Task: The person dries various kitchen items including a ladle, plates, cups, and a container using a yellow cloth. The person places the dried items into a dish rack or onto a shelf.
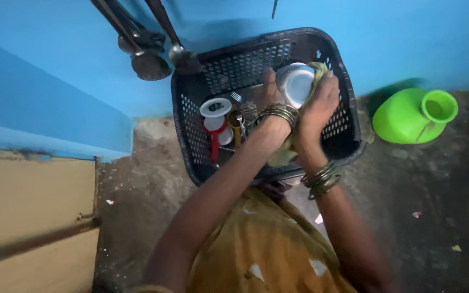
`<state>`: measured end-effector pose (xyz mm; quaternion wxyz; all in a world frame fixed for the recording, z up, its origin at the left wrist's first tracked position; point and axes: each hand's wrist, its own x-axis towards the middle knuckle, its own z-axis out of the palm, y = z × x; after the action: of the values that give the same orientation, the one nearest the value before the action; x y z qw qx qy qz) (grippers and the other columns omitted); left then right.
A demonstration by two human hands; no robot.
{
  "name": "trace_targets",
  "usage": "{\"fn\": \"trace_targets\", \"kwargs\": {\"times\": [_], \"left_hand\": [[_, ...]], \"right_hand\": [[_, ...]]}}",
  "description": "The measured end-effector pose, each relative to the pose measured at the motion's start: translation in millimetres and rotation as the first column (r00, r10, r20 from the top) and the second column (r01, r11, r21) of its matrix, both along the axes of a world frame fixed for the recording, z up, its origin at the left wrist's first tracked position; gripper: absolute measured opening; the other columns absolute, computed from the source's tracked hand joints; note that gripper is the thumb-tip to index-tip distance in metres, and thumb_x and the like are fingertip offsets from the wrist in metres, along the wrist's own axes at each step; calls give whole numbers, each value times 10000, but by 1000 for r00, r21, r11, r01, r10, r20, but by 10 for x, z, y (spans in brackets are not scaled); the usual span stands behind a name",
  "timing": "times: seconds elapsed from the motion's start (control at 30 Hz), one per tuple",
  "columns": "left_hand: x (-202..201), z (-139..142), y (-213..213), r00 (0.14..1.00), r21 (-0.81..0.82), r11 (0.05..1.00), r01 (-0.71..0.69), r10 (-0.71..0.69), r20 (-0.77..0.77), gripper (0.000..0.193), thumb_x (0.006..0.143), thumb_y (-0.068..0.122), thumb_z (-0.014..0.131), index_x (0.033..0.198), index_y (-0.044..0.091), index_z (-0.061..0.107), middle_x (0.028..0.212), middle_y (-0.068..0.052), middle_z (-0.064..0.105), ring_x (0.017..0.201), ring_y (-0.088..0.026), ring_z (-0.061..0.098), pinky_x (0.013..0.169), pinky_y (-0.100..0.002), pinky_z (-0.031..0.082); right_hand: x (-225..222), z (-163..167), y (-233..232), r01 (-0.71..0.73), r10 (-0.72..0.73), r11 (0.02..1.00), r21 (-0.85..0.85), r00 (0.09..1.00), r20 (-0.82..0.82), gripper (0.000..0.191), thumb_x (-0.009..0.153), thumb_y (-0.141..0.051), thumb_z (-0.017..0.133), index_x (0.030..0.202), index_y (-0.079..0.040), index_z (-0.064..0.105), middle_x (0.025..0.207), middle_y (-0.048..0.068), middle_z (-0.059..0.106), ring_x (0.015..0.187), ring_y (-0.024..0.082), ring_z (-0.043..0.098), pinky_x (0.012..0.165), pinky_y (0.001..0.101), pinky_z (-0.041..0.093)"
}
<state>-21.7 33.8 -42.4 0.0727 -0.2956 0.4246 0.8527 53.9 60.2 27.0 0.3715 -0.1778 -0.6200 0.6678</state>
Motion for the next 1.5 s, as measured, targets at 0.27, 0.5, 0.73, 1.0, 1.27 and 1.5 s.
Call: {"fn": "trace_targets", "kwargs": {"times": [0.27, 0.5, 0.73, 1.0, 1.27, 1.5], "left_hand": [[182, 37, -159, 979, -371, 912, 173, -201, -39, 684, 1057, 522, 419, 871, -96, 644, 833, -250, 679, 657, -306, 646, 586, -459, 486], [-21, 182, -85, 804, -815, 566, 120, -537, -254, 621, 952, 570, 407, 768, 23, 636, 581, -59, 589, 483, -227, 642, 400, -402, 527], [-20, 46, -255, 568, -844, 510, 166, -749, -341, 667, 1064, 539, 402, 647, 77, 644, 486, -23, 522, 418, -133, 472, 434, -339, 333], [-200, 146, -697, 417, -630, 603, 490, -797, -438, 588, 877, 633, 595, 825, 81, 791, 691, -71, 789, 548, -164, 779, 508, -302, 637], [-35, -95, -289, 834, -67, 849, 523, -527, -162, 839, 893, 818, 306, 1289, 132, 582, 1121, -159, 681, 1076, -317, 702, 870, -442, 578], [714, 33, -337, 718, -806, 505, 310, -680, -149, 640, 960, 625, 352, 1318, 131, 548, 839, -170, 773, 773, -343, 777, 659, -470, 597]], "right_hand": [[322, -11, -95, 14, 109, 573, 820, 990, -93, 364, 1215, -265, 412, 1366, 6, 601, 1372, 236, 645, 1390, 397, 552, 1188, 484, 431], [152, 72, 57, -263, 276, 813, 520, 960, 53, 375, 1188, -284, 414, 1291, 29, 591, 1166, 167, 663, 1074, 271, 640, 965, 385, 521], [-161, 9, 588, -577, 529, 796, 182, 810, 254, 340, 1146, -261, 495, 1122, 46, 640, 1062, 95, 660, 948, 207, 599, 853, 357, 491], [417, 148, 294, -624, 679, 671, -401, 734, -7, 425, 1039, -411, 458, 1155, -47, 645, 1051, 57, 704, 924, 147, 702, 847, 290, 592], [288, 410, 185, -565, 560, 750, -345, 819, -124, 298, 1042, -254, 691, 1215, -26, 608, 1135, 90, 707, 994, 181, 700, 908, 333, 593], [46, 442, 453, -617, 547, 675, -405, 786, -287, 355, 1125, -316, 607, 1200, 30, 603, 1127, 116, 691, 1020, 211, 688, 976, 368, 590]]}}
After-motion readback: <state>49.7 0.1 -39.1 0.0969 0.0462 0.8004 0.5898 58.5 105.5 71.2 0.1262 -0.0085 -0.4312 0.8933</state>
